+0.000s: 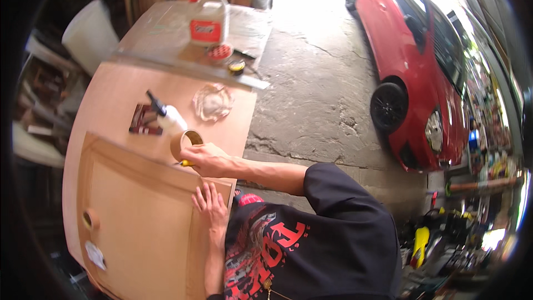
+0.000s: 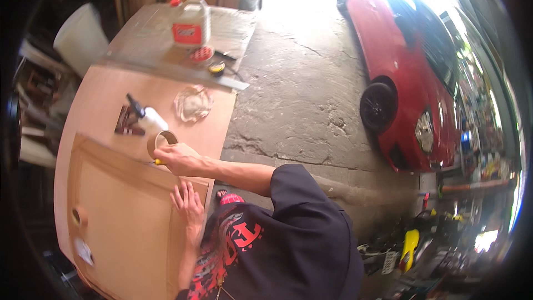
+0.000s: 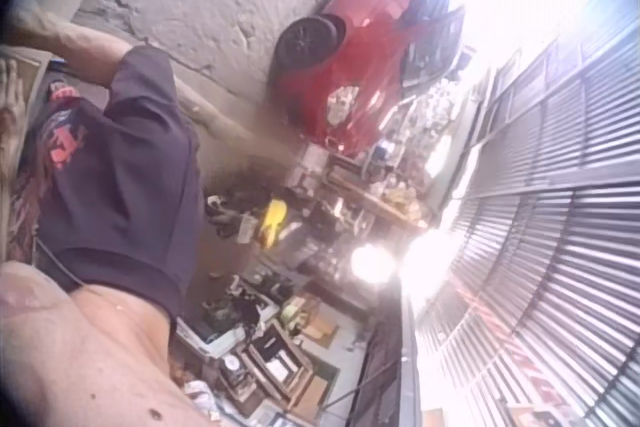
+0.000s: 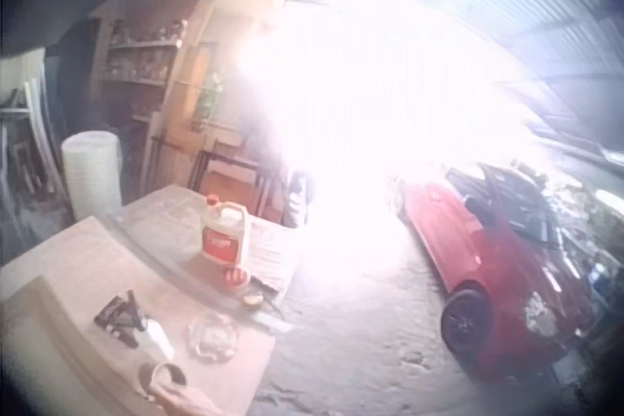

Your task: The person assembles a wooden board by applying masking tape along the edges, cutting the tape with a utility knife, and wiping the surface with a cloth. The person repeatedly aligns and secures the tape on the board's perimeter.

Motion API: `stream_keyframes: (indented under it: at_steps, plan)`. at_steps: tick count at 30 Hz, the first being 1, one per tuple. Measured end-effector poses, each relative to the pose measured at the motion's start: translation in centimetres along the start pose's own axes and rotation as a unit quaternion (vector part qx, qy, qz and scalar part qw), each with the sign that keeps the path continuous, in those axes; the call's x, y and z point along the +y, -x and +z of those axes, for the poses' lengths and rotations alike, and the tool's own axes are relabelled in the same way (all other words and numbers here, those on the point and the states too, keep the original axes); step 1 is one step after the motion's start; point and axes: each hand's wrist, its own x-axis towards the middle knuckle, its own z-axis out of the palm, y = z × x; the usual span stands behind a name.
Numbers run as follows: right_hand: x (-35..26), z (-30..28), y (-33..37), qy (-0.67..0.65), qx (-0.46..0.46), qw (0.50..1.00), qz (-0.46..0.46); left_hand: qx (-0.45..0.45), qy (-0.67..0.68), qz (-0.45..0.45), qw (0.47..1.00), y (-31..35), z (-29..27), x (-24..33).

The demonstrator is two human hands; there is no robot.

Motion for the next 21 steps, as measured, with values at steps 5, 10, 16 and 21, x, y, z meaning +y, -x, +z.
stream_keyframes:
  at_steps: [5, 10, 16, 21]
  plan:
    - [-2.2, 10.2, -1.0, 0.252, -0.345, 0.901, -0.082, -0.080, 0.134, -0.016, 0.988, 2.5, -0.6, 1.2]
    - [1.1, 14.9, -2.3, 0.105, -0.215, 0.962, -0.134, -0.121, 0.174, -0.048, 0.976, 7.0, -0.9, 0.5]
    - [6.2, 8.5, 2.5, -0.055, -0.169, 0.976, 0.128, -0.094, 0.182, -0.119, 0.972, 8.0, 1.7, 1.0]
    - [3.0, 5.4, 9.0, 0.015, -0.353, 0.890, 0.287, 0.000, 0.145, -0.213, 0.966, 4.6, 1.5, -0.6]
